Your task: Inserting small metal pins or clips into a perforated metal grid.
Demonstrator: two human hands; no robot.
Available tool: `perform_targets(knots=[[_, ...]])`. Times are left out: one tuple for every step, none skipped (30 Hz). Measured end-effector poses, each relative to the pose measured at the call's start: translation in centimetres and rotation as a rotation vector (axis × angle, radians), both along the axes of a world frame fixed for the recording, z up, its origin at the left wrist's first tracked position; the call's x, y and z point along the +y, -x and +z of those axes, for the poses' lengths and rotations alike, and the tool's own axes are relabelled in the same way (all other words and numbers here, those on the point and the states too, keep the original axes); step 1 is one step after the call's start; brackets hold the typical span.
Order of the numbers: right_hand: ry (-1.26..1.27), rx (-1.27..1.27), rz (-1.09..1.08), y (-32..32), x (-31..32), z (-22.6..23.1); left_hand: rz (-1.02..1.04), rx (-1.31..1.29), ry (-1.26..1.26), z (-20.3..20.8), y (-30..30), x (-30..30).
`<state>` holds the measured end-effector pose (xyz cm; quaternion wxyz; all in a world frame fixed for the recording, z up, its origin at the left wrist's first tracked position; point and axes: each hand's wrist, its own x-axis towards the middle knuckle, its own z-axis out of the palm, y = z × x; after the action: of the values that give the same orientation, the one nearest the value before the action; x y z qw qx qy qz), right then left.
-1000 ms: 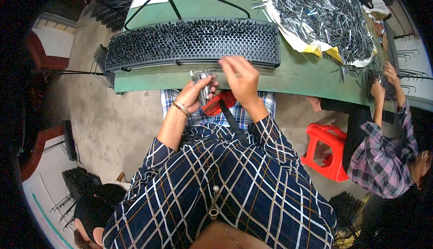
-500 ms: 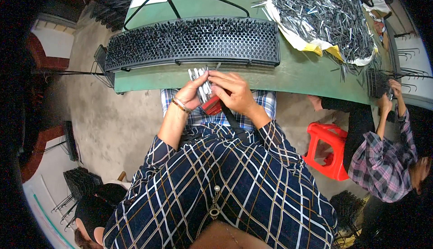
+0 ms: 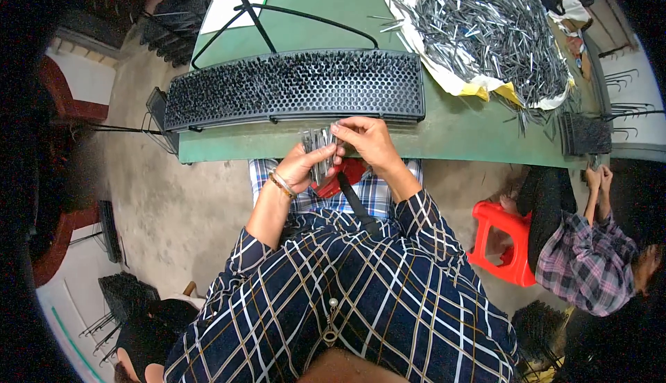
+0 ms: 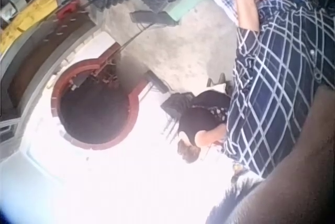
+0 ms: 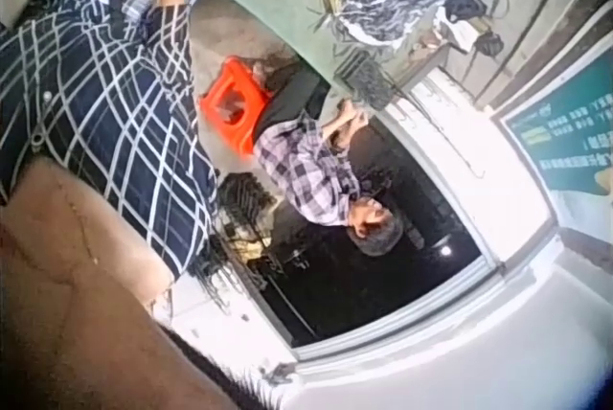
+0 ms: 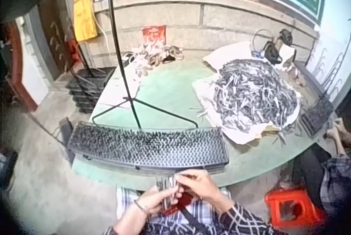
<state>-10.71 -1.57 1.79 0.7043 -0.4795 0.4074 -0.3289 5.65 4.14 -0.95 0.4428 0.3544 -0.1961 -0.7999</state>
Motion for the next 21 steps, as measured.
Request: perform_targets(knots=[[0.006, -0.002, -0.002, 0.2, -0.3, 0.1, -0.003, -0.014, -0.014, 0.1, 0.1, 0.0], [0.001, 0.025, 0.039, 0.4, -0.7, 0.1, -0.005, -0.024, -0.009, 0.3, 0.2, -0.1], [-0.008, 0.059, 0.085, 0.3, -0.9, 0.2, -0.003, -0.020, -0.007, 0.3, 0.2, -0.1], [0.046, 0.087, 0.109, 0.4, -1.0, 0.3, -0.003, -0.040, -0.010, 0.3, 0.2, -0.1], [0.046, 0.091, 0.111, 0.3, -1.2, 0.4, -0.004, -0.060, -0.012, 0.2, 0.2, -0.1], [0.074, 0.141, 0.103, 0.5, -1.5, 0.7, -0.004, -0.061, -0.008, 0.3, 0.3, -0.2], [0.100, 0.192, 0.096, 0.5, -1.8, 1.0, 0.025, -0.052, -0.013, 0.4, 0.4, -0.4], [0.220, 0.224, 0.046, 0.4, -2.0, 0.9, 0.055, -0.042, -0.019, 0.5, 0.5, -0.4], [0.222, 0.223, 0.048, 0.1, -2.3, 1.1, 0.057, -0.042, -0.017, 0.5, 0.3, -0.5], [0.256, 0.214, -0.005, -0.1, -2.8, 1.4, 0.092, -0.072, -0.027, 0.5, 0.1, -0.7], [0.289, 0.205, -0.056, -0.3, -3.2, 1.7, 0.128, -0.102, -0.038, 0.4, -0.1, -0.8], [0.339, 0.133, -0.098, -0.7, -3.5, 2.4, 0.164, -0.093, -0.030, 0.4, -0.1, -1.1], [0.384, 0.151, -0.139, -1.0, -4.0, 3.0, 0.167, -0.092, -0.030, 0.3, -0.1, -1.2], [0.497, 0.204, -0.188, -1.5, -4.6, 2.7, 0.268, -0.150, 0.042, 0.3, -0.2, -1.2], [0.612, 0.256, -0.241, -1.8, -5.3, 2.6, 0.364, -0.209, 0.116, 0.3, -0.1, -1.4], [0.614, 0.258, -0.241, -2.1, -6.0, 2.5, 0.444, -0.271, 0.178, 0.5, 0.0, -1.6], [0.701, 0.280, -0.245, -2.4, -6.5, 2.4, 0.443, -0.268, 0.179, 0.4, -0.2, -1.9], [0.786, 0.299, -0.250, -2.5, -7.0, 2.3, 0.517, -0.402, 0.329, -0.1, -0.7, -2.1], [0.787, 0.296, -0.242, -2.8, -7.3, 2.3, 0.599, -0.538, 0.479, -1.3, -1.5, -2.2], [0.839, 0.339, -0.220, -3.1, -7.5, 2.2, 0.672, -0.675, 0.558, -2.6, -2.0, -2.4], [0.892, 0.384, -0.200, -3.2, -7.8, 2.1, 0.678, -0.674, 0.558, -3.3, -2.4, -2.3]])
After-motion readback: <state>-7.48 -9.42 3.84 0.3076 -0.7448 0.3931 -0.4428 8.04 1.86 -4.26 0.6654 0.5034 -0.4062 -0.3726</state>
